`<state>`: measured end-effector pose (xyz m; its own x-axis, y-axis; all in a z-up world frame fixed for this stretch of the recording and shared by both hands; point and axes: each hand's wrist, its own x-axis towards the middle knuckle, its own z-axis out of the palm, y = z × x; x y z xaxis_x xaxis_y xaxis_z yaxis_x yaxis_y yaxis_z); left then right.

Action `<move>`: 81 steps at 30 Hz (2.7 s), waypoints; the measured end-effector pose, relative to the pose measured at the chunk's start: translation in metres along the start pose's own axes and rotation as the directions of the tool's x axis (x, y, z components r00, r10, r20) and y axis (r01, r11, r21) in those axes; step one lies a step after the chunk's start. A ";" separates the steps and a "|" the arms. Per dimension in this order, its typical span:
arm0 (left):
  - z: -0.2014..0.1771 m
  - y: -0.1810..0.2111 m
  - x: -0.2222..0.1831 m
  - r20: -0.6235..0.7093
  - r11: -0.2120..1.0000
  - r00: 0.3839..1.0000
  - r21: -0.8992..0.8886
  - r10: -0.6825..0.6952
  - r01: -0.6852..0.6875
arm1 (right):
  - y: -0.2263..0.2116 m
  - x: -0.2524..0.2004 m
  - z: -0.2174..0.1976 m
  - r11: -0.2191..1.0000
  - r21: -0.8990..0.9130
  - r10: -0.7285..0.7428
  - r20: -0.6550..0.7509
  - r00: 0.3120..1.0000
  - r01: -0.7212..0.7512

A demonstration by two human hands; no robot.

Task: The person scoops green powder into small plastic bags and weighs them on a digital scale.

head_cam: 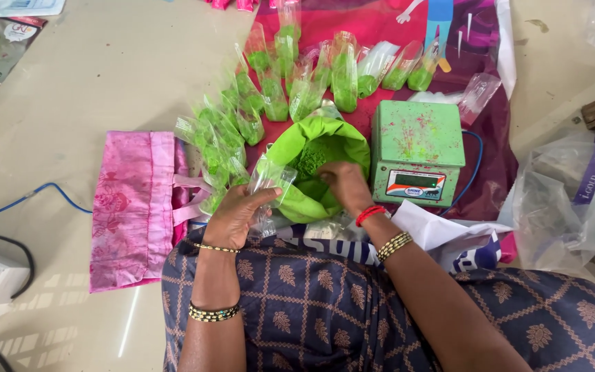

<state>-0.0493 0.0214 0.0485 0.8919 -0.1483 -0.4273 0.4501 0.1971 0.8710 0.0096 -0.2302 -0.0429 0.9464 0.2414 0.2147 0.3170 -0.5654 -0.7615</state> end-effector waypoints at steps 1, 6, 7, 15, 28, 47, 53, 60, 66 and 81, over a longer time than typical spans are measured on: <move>-0.003 -0.001 0.001 -0.002 1.000 1.000 0.002 0.000 0.000 | 0.002 0.001 -0.002 1.000 0.003 -0.001 0.000 1.000 0.001; 0.000 0.001 0.002 -0.025 1.000 1.000 -0.007 -0.011 0.011 | -0.007 -0.006 -0.016 0.987 -0.132 0.060 -0.242 0.969 -0.094; -0.001 0.000 0.002 -0.026 1.000 1.000 -0.009 -0.014 0.013 | -0.009 -0.008 -0.013 0.987 -0.133 0.061 -0.239 0.969 -0.095; -0.006 0.002 -0.002 -0.060 1.000 0.998 -0.022 -0.009 0.008 | 0.004 -0.008 0.006 0.985 -0.147 -0.109 -0.150 0.983 0.086; -0.006 0.001 0.001 -0.061 0.999 0.998 -0.042 0.011 -0.014 | -0.003 -0.015 0.001 0.995 -0.101 -0.022 -0.027 0.999 0.019; -0.009 -0.001 0.002 -0.036 0.999 0.999 -0.041 0.004 -0.006 | -0.014 -0.029 -0.037 0.986 -0.124 0.086 -0.162 0.983 -0.107; -0.007 0.006 -0.004 -0.045 1.000 0.999 -0.005 -0.002 0.002 | -0.011 -0.031 -0.053 0.976 -0.191 0.137 0.156 0.978 -0.106; -0.009 0.001 -0.001 -0.041 1.000 0.999 0.007 0.006 -0.005 | -0.018 -0.031 -0.058 0.951 -0.306 0.013 -0.132 0.991 -0.053; -0.006 0.007 -0.006 -0.057 1.000 0.998 0.002 -0.001 0.001 | -0.019 -0.034 -0.055 0.973 -0.226 0.027 -0.078 0.997 -0.044; -0.010 -0.001 0.009 0.033 0.988 0.994 0.106 0.107 -0.110 | -0.029 -0.054 -0.051 0.993 -0.043 0.111 -0.018 0.994 -0.111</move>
<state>-0.0414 0.0297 0.0413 0.9329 -0.1585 -0.3233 0.3419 0.1082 0.9335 -0.0480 -0.2669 -0.0017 0.9766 0.1628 0.1404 0.2121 -0.6219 -0.7538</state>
